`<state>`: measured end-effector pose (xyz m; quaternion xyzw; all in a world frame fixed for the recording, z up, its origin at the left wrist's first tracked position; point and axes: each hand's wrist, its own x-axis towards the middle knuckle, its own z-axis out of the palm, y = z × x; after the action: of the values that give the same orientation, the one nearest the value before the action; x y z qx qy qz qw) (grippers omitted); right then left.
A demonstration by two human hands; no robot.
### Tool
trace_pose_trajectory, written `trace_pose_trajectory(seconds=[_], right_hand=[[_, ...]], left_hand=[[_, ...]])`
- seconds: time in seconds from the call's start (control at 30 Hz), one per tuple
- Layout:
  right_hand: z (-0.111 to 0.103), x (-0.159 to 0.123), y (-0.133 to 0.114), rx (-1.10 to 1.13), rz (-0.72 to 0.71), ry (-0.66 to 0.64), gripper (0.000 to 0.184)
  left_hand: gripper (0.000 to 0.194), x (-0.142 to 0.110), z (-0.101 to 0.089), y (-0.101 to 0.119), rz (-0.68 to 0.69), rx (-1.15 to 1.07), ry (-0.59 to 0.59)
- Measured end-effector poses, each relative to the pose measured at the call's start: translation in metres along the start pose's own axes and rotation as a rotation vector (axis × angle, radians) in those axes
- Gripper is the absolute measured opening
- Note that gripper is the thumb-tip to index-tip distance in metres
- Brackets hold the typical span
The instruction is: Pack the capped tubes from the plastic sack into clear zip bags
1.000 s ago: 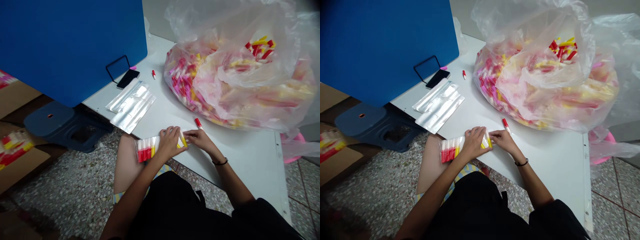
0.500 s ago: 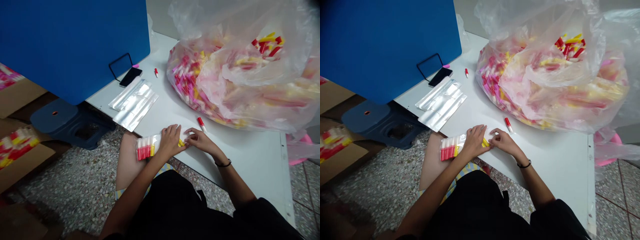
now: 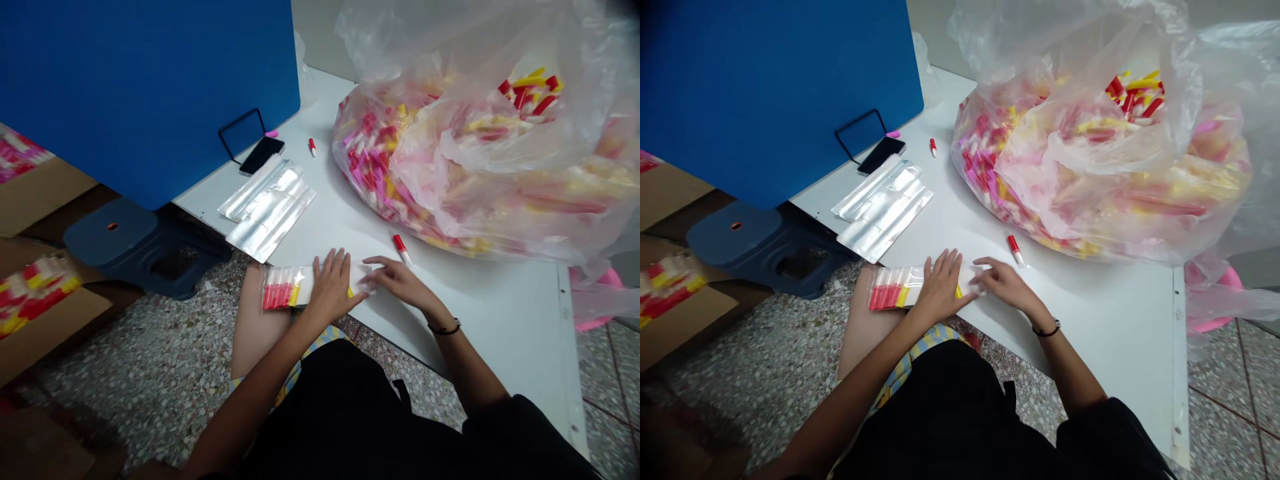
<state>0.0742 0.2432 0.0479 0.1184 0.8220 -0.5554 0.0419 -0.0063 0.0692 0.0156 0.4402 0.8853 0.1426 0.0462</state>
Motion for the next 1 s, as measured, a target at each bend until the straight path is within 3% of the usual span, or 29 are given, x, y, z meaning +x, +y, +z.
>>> trace_pose_trajectory(seconds=[0.1, 0.17, 0.23, 0.33, 0.4, 0.5, 0.83, 1.0], right_hand=[[-0.023, 0.007, 0.015, -0.386, -0.027, 0.513, 0.022], [-0.036, 0.012, 0.025, -0.601, -0.011, 0.623, 0.023], [-0.043, 0.015, 0.032, -0.608, 0.022, 0.581, 0.027], [-0.045, 0.014, 0.031, -0.297, 0.044, 0.443, 0.035], [-0.043, 0.013, 0.024, -0.15, 0.043, 0.275, 0.036], [-0.037, 0.017, 0.016, -0.191, 0.041, 0.117, 0.028], [-0.009, 0.042, 0.023, -0.112, 0.038, 0.254, 0.021], [-0.007, 0.044, 0.027, -0.078, 0.041, 0.282, 0.031]], left_hand=[[0.083, 0.011, 0.005, 0.01, -0.073, 0.02, 0.054], [0.086, 0.019, 0.007, 0.018, -0.141, 0.004, 0.093], [0.093, 0.025, 0.006, 0.023, -0.168, -0.034, 0.105], [0.103, 0.026, 0.002, 0.021, -0.133, -0.085, 0.076], [0.099, 0.023, 0.0, 0.018, -0.107, -0.102, 0.064], [0.09, 0.02, -0.001, 0.013, -0.095, -0.124, 0.096], [0.081, 0.018, 0.001, 0.013, -0.058, -0.12, 0.131], [0.081, 0.019, 0.003, 0.012, -0.061, -0.098, 0.113]])
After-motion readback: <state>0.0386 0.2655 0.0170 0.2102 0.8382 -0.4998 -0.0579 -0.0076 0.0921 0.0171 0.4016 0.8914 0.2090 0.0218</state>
